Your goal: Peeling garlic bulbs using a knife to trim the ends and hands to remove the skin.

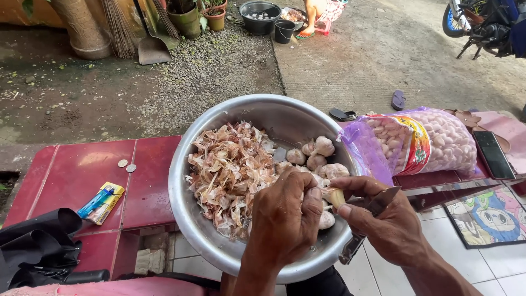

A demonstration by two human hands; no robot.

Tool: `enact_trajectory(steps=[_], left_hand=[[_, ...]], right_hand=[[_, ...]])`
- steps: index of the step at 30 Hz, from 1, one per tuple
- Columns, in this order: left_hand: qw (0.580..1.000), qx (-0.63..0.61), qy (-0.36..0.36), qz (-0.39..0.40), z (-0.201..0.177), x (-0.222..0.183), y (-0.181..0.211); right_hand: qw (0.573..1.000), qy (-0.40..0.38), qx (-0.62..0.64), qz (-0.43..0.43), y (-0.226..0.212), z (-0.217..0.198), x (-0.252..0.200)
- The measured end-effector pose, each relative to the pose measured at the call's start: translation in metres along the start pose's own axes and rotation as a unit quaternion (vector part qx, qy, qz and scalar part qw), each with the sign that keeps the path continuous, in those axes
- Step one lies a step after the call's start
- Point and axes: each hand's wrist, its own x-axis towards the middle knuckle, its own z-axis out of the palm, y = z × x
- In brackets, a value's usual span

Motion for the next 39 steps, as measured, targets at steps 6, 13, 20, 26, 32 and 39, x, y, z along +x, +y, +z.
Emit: enact_trajectory(steps=[6,13,20,26,32,39], left_hand=[[0.998,-0.006,-0.026,-0.05,-0.011,0.006,0.008],[0.999,-0.003,0.001,0.054,0.016,-0.003,0.004],[0.959,-0.238,0.012,-0.154,0.032,-0.007,0.007],[0.96,-0.163,-0.025,-0.226,0.027,-0.007,0.004],[0.941,-0.046,-0.145,-0.301,0.01,0.001,-0.007],[0.83,0.203,-0.291,-0.43,0.004,0.007,-0.03]], right_hand=[[0.994,0.004,-0.098,-0.051,-0.013,0.002,0.0],[0.995,0.027,-0.094,-0.018,-0.008,0.004,-0.001],[0.998,-0.024,0.031,-0.045,0.009,-0.003,0.001],[0.987,-0.02,0.161,-0.001,0.024,-0.007,0.005],[0.992,0.078,0.068,0.075,0.011,-0.054,0.022],[0.95,0.222,-0.146,0.166,0.017,-0.121,0.051]])
